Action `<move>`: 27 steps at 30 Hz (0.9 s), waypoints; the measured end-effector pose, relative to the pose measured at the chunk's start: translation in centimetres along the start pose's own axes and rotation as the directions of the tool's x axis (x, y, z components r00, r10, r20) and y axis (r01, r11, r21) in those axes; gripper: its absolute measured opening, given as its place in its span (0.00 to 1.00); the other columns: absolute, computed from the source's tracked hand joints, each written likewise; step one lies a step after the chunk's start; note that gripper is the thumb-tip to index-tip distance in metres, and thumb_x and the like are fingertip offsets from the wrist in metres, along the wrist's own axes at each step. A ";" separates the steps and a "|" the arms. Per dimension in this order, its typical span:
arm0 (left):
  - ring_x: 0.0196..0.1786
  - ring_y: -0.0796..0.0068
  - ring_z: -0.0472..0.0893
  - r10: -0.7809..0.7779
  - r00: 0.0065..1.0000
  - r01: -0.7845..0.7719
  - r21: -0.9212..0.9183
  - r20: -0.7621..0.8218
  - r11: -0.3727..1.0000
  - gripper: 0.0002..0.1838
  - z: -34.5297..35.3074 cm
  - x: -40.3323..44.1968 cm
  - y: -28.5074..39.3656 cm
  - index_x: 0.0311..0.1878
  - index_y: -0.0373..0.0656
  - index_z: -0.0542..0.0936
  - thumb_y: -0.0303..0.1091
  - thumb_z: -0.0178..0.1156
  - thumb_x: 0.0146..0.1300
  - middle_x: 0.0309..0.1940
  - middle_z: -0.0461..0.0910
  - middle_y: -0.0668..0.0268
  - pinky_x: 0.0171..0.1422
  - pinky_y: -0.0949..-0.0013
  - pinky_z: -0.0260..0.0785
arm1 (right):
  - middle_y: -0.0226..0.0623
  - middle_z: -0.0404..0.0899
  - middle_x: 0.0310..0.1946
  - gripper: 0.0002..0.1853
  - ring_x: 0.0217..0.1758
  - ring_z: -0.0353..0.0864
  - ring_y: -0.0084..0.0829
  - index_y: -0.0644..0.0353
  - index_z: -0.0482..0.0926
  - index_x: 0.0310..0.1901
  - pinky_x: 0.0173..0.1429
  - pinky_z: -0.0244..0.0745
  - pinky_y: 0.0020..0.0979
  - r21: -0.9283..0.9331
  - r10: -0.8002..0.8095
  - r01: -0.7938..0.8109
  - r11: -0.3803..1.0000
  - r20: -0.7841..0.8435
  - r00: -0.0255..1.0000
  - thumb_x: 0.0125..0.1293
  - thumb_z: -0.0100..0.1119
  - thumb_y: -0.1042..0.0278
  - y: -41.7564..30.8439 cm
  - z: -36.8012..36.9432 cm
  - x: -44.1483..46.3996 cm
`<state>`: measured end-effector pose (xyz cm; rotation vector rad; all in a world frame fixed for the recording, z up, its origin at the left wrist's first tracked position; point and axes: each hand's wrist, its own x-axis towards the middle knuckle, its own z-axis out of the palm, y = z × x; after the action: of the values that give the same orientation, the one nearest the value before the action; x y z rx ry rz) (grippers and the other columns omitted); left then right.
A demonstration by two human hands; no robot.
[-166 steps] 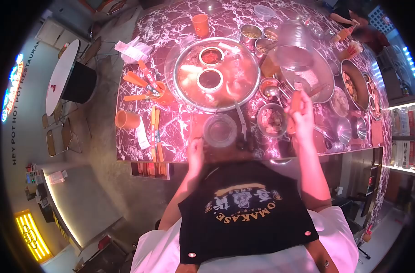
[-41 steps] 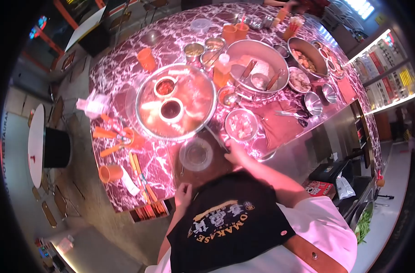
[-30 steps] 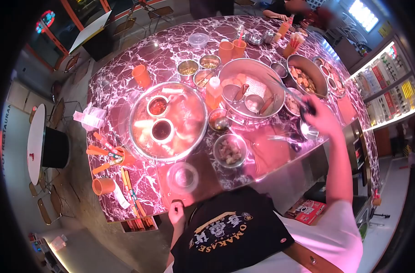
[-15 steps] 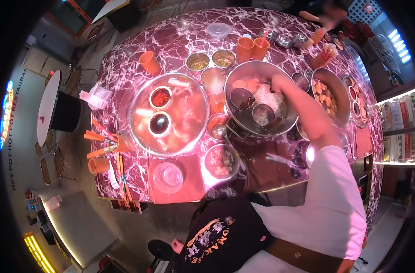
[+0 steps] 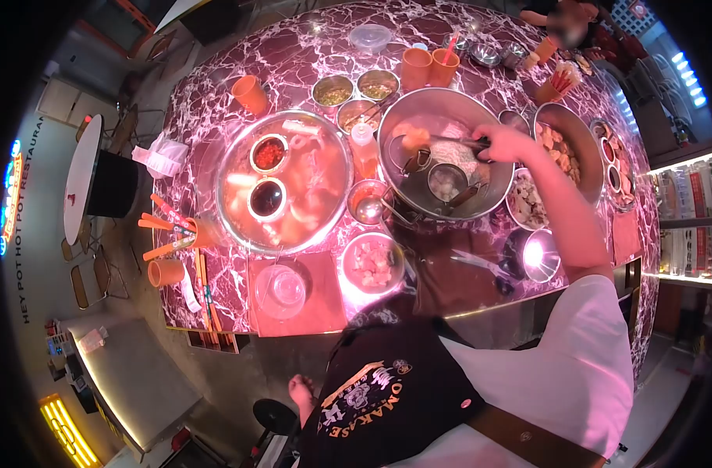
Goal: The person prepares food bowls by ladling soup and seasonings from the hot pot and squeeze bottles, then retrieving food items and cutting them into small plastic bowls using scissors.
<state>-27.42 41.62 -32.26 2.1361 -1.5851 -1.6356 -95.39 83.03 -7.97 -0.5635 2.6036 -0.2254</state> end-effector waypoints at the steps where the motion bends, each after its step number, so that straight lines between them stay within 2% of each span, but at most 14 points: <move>1: 0.26 0.76 0.76 0.032 0.999 -0.030 -0.104 0.018 0.994 0.05 0.2 0.9 1.0 0.39 0.47 0.75 0.36 0.58 0.70 0.28 0.78 0.68 0.27 0.73 0.67 | 0.46 0.83 0.46 0.29 0.51 0.82 0.45 0.55 0.77 0.55 0.57 0.74 0.41 -0.011 -0.023 0.023 1.000 0.028 0.999 0.51 0.69 0.54 -0.5 0.5 0.4; 2: 0.27 0.76 0.76 0.066 0.997 -0.058 -0.206 0.031 0.977 0.05 0.2 1.5 1.8 0.40 0.47 0.75 0.37 0.58 0.70 0.29 0.78 0.69 0.27 0.74 0.66 | 0.47 0.83 0.46 0.30 0.51 0.82 0.46 0.56 0.77 0.54 0.56 0.74 0.40 -0.039 0.007 -0.005 0.999 0.043 0.999 0.51 0.69 0.53 -1.6 0.1 0.5; 4: 0.26 0.75 0.77 0.122 0.992 -0.115 -0.220 0.015 0.969 0.06 0.5 2.0 2.5 0.40 0.47 0.75 0.37 0.57 0.71 0.28 0.78 0.68 0.24 0.74 0.65 | 0.47 0.83 0.46 0.30 0.51 0.82 0.46 0.57 0.76 0.54 0.55 0.75 0.40 -0.067 0.032 -0.029 0.997 0.053 0.998 0.50 0.69 0.52 -2.5 -0.5 1.2; 6: 0.24 0.73 0.77 0.171 0.985 -0.167 -0.234 -0.004 0.958 0.06 0.6 1.7 2.7 0.41 0.46 0.76 0.37 0.56 0.72 0.27 0.78 0.67 0.20 0.74 0.64 | 0.48 0.84 0.44 0.28 0.49 0.83 0.46 0.59 0.80 0.51 0.53 0.76 0.40 -0.056 0.001 -0.005 0.998 -0.066 0.998 0.50 0.69 0.51 -2.4 -1.0 3.0; 9: 0.26 0.73 0.78 0.103 0.994 -0.106 -0.174 -0.022 0.979 0.07 0.2 -0.1 1.2 0.42 0.45 0.76 0.37 0.57 0.71 0.28 0.79 0.68 0.25 0.71 0.68 | 0.48 0.85 0.41 0.25 0.46 0.84 0.45 0.61 0.84 0.45 0.50 0.77 0.41 -0.157 0.072 -0.058 0.986 0.087 0.994 0.50 0.69 0.51 -1.8 0.1 8.9; 11: 0.27 0.75 0.77 0.047 0.998 -0.048 -0.020 -0.034 0.999 0.07 -0.9 -1.3 -1.0 0.39 0.46 0.75 0.39 0.57 0.71 0.28 0.78 0.69 0.27 0.73 0.66 | 0.48 0.86 0.39 0.23 0.44 0.85 0.45 0.62 0.86 0.42 0.48 0.78 0.41 -0.151 0.050 -0.037 0.988 0.083 0.995 0.50 0.69 0.52 0.3 3.3 13.7; 13: 0.26 0.73 0.77 0.069 0.952 -0.106 0.109 0.299 0.988 0.09 -6.1 6.3 -12.1 0.39 0.45 0.75 0.39 0.57 0.71 0.27 0.78 0.68 0.26 0.70 0.66 | 0.47 0.86 0.37 0.21 0.42 0.86 0.44 0.62 0.85 0.42 0.46 0.78 0.40 -0.211 -0.068 0.092 0.973 0.115 0.991 0.50 0.68 0.55 3.1 6.8 18.2; 14: 0.26 0.72 0.77 0.077 0.889 -0.161 0.150 0.452 0.975 0.10 -6.2 5.1 -11.1 0.39 0.44 0.75 0.40 0.57 0.71 0.27 0.78 0.68 0.26 0.69 0.66 | 0.45 0.86 0.33 0.19 0.39 0.86 0.44 0.59 0.86 0.41 0.45 0.79 0.40 -0.216 0.046 0.015 0.976 0.273 0.961 0.50 0.68 0.57 3.1 7.0 18.7; 16: 0.26 0.72 0.77 -0.090 0.986 0.042 0.315 0.139 0.948 0.09 -5.9 2.8 -14.5 0.39 0.44 0.75 0.39 0.57 0.70 0.27 0.78 0.67 0.25 0.69 0.66 | 0.44 0.86 0.31 0.17 0.38 0.86 0.43 0.58 0.86 0.41 0.44 0.79 0.40 -0.190 -0.023 0.059 0.980 0.188 0.982 0.50 0.68 0.59 2.6 6.3 16.7; 17: 0.26 0.72 0.77 -0.125 0.988 0.089 0.313 0.095 0.946 0.09 -5.2 1.8 -14.3 0.39 0.44 0.75 0.39 0.57 0.70 0.27 0.78 0.67 0.25 0.69 0.66 | 0.42 0.85 0.30 0.16 0.36 0.86 0.42 0.57 0.86 0.40 0.43 0.79 0.40 -0.171 -0.076 0.092 0.981 0.096 0.992 0.50 0.68 0.61 2.5 5.3 15.0; 19: 0.26 0.72 0.77 -0.145 0.988 0.123 0.284 0.061 0.951 0.09 -4.6 0.9 -14.0 0.39 0.44 0.75 0.39 0.57 0.70 0.27 0.78 0.67 0.25 0.70 0.66 | 0.43 0.86 0.33 0.18 0.37 0.85 0.41 0.55 0.85 0.44 0.44 0.78 0.39 -0.109 -0.098 0.107 0.988 0.089 0.991 0.50 0.67 0.63 2.7 2.8 11.6; 21: 0.25 0.72 0.77 -0.144 0.989 0.129 0.249 0.044 0.960 0.09 -3.9 0.6 -13.4 0.40 0.44 0.74 0.39 0.57 0.70 0.26 0.78 0.67 0.25 0.70 0.66 | 0.45 0.85 0.38 0.21 0.41 0.84 0.43 0.55 0.84 0.49 0.48 0.77 0.40 -0.041 -0.114 0.110 0.993 -0.121 0.986 0.50 0.67 0.65 3.7 1.3 9.2; 25: 0.25 0.72 0.77 -0.101 0.995 0.097 0.155 0.016 0.983 0.08 -3.0 1.0 -10.7 0.40 0.44 0.74 0.38 0.57 0.70 0.26 0.77 0.67 0.25 0.70 0.66 | 0.47 0.85 0.43 0.25 0.47 0.84 0.47 0.54 0.82 0.52 0.52 0.76 0.41 0.023 -0.054 0.054 0.998 -0.018 0.998 0.49 0.69 0.62 1.5 -3.2 3.8; 27: 0.25 0.73 0.77 -0.071 0.997 0.071 0.101 -0.004 0.992 0.08 -2.1 1.1 -7.8 0.40 0.43 0.74 0.37 0.57 0.70 0.26 0.77 0.67 0.25 0.70 0.66 | 0.48 0.85 0.44 0.21 0.48 0.84 0.46 0.54 0.85 0.47 0.52 0.78 0.43 -0.182 -0.067 0.074 0.981 0.047 0.997 0.50 0.67 0.57 -1.2 -3.1 2.5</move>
<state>-20.59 43.54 -36.36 2.2671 -1.6451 -1.6073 -98.45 81.10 -5.94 -0.7179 2.5832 0.0043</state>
